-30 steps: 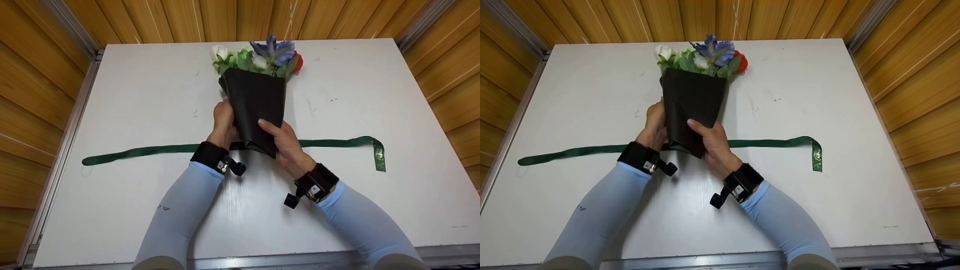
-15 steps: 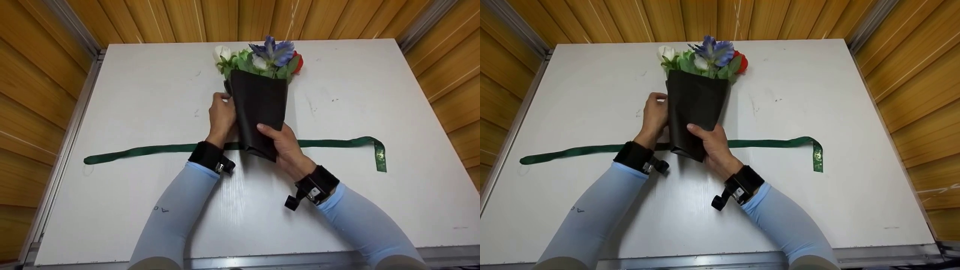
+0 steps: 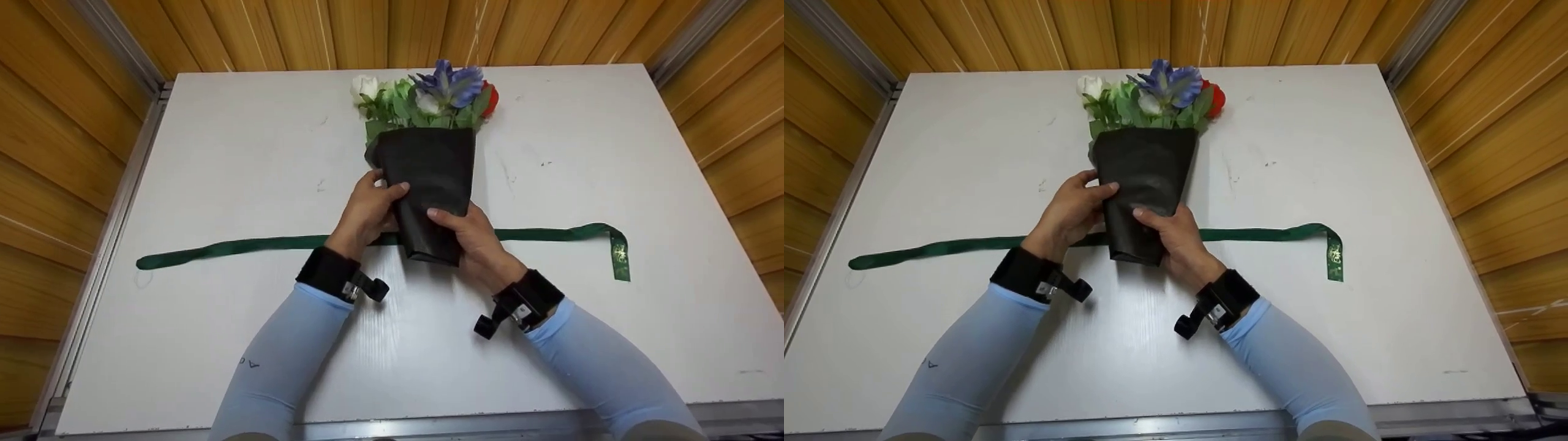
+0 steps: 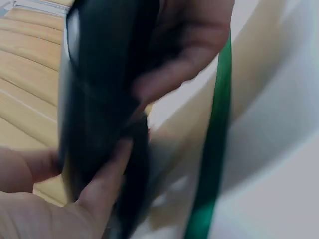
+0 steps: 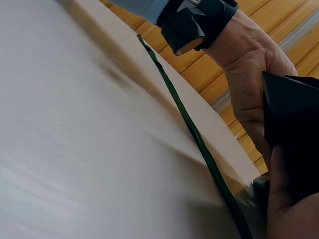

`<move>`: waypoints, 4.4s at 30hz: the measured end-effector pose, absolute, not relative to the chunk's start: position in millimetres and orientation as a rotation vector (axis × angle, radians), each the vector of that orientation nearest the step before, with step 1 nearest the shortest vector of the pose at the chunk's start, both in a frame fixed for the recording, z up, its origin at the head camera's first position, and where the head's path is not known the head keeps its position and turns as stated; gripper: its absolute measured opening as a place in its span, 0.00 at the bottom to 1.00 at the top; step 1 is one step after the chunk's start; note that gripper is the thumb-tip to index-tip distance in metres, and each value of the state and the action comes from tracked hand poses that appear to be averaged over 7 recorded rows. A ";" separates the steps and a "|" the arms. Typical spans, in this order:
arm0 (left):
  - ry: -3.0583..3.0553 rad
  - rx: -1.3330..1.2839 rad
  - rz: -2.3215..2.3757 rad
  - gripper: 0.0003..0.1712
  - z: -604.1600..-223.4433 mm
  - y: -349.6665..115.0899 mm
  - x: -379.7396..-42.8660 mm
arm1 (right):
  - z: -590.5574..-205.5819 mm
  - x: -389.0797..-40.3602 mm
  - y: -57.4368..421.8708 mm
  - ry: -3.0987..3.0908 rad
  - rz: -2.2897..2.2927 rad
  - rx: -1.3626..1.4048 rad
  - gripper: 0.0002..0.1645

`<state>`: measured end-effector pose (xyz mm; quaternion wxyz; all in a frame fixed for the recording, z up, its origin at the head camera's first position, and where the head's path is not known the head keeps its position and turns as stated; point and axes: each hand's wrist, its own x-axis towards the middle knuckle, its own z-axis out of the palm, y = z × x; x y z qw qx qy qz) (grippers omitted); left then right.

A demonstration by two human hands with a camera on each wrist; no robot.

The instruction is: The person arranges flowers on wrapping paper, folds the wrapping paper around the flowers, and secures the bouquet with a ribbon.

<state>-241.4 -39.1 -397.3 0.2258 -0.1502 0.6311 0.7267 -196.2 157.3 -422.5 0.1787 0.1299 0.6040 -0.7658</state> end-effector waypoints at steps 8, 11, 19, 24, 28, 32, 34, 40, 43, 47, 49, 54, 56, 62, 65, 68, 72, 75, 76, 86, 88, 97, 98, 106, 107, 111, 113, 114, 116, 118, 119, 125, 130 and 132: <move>1.813 -0.496 1.993 0.39 -405.7 -31.5 -244.8 | -403.3 -212.4 189.9 2.117 -1.740 0.390 0.43; 1.882 -0.466 1.903 0.39 -404.1 -29.9 -246.0 | -401.5 -218.0 198.6 2.216 -1.592 0.347 0.44; 2.268 -0.287 1.450 0.52 -394.2 -28.1 -253.1 | -403.6 -221.6 200.8 2.406 -1.276 0.211 0.43; 2.278 -0.260 1.371 0.55 -392.2 -32.6 -253.3 | -405.0 -219.4 200.2 2.343 -1.327 0.189 0.41; 2.185 -0.280 1.457 0.51 -389.5 -39.7 -251.7 | -403.5 -216.2 201.4 2.180 -1.510 0.230 0.40; 2.180 -0.238 1.440 0.51 -391.9 -43.7 -249.0 | -403.9 -211.7 200.3 2.182 -1.486 0.210 0.40; 2.268 -0.193 1.343 0.52 -396.3 -44.2 -247.6 | -405.5 -210.1 199.1 2.282 -1.368 0.159 0.39; 2.606 -0.037 1.132 0.61 -405.5 -41.2 -237.9 | -409.0 -207.6 197.3 2.629 -0.985 0.016 0.43; 2.756 0.089 1.072 0.62 -403.4 -38.9 -228.7 | -407.4 -205.7 197.6 2.647 -0.985 0.015 0.49; 2.763 0.182 1.021 0.56 -397.2 -39.8 -221.2 | -406.1 -203.8 197.9 2.649 -1.002 -0.004 0.53; 2.722 0.200 0.997 0.55 -393.7 -41.0 -219.9 | -407.0 -204.1 197.5 2.663 -0.996 -0.021 0.54; 2.679 0.217 0.918 0.52 -392.8 -41.7 -218.8 | -411.5 -204.7 195.9 2.679 -0.940 -0.038 0.54; 2.676 0.184 0.916 0.51 -393.2 -41.6 -218.1 | -411.7 -205.0 195.1 2.673 -0.937 -0.042 0.53; 2.656 0.062 0.978 0.53 -390.0 -39.7 -215.3 | -409.0 -206.0 195.6 2.658 -0.982 -0.050 0.52; 2.653 0.049 1.003 0.54 -387.1 -38.7 -214.7 | -407.1 -206.1 196.9 2.666 -0.998 -0.048 0.51; 2.665 0.058 1.027 0.54 -384.4 -37.8 -214.1 | -406.7 -206.2 198.1 2.677 -1.011 -0.043 0.50; 2.691 0.073 1.033 0.53 -383.1 -37.1 -213.3 | -407.5 -205.8 198.9 2.682 -1.025 -0.042 0.48; 2.709 0.061 1.031 0.52 -383.7 -37.3 -213.2 | -407.6 -205.6 199.1 2.683 -1.041 -0.046 0.47; 2.715 0.056 1.024 0.51 -383.9 -37.7 -213.2 | -407.8 -205.5 199.1 2.683 -1.045 -0.046 0.47; 2.598 -0.041 0.993 0.54 -384.9 -43.2 -219.7 | -402.3 -201.4 197.1 2.557 -1.053 0.048 0.57; 2.587 -0.061 1.007 0.55 -384.9 -44.6 -221.5 | -399.5 -199.7 198.0 2.542 -1.057 0.061 0.57; 2.404 -0.142 1.192 0.64 -388.2 -54.9 -229.8 | -396.2 -189.8 206.7 2.453 -0.994 0.089 0.51; 2.349 -0.175 1.239 0.65 -388.3 -56.4 -231.6 | -396.9 -190.3 206.7 2.436 -1.018 0.095 0.51; 2.160 -0.249 1.434 0.31 -391.0 -60.4 -238.2 | -400.2 -196.1 206.9 2.398 -1.071 0.138 0.52; 2.133 -0.264 1.478 0.29 -391.4 -60.5 -238.4 | -399.9 -196.6 206.5 2.400 -1.069 0.141 0.52; 1.883 -0.331 1.745 0.24 -395.6 -61.5 -239.4 | -399.0 -198.1 205.5 2.398 -1.088 0.142 0.51; 1.702 -0.379 1.907 0.21 -399.1 -60.8 -239.2 | -398.5 -198.0 205.2 2.395 -1.116 0.144 0.49; 1.606 -0.407 1.985 0.20 -400.7 -59.8 -238.7 | -398.2 -197.6 205.0 2.388 -1.139 0.148 0.48; 1.430 -0.467 2.124 0.18 -403.6 -56.6 -237.4 | -397.5 -196.4 204.3 2.376 -1.179 0.164 0.48; 1.310 -0.523 2.223 0.15 -406.4 -52.3 -236.1 | -397.1 -195.1 203.3 2.347 -1.228 0.182 0.47; 1.274 -0.549 2.254 0.14 -407.2 -50.5 -235.3 | -396.8 -194.2 202.6 2.321 -1.258 0.190 0.48; 1.151 -0.671 2.344 0.12 -407.1 -44.3 -233.0 | -395.4 -189.8 198.6 2.103 -1.451 0.267 0.48; 1.111 -0.717 2.365 0.13 -405.9 -41.3 -232.6 | -397.0 -187.6 192.9 1.784 -1.738 0.315 0.35; 1.111 -0.726 2.392 0.14 -406.7 -40.1 -232.5 | -398.4 -186.1 188.4 1.608 -1.886 0.353 0.30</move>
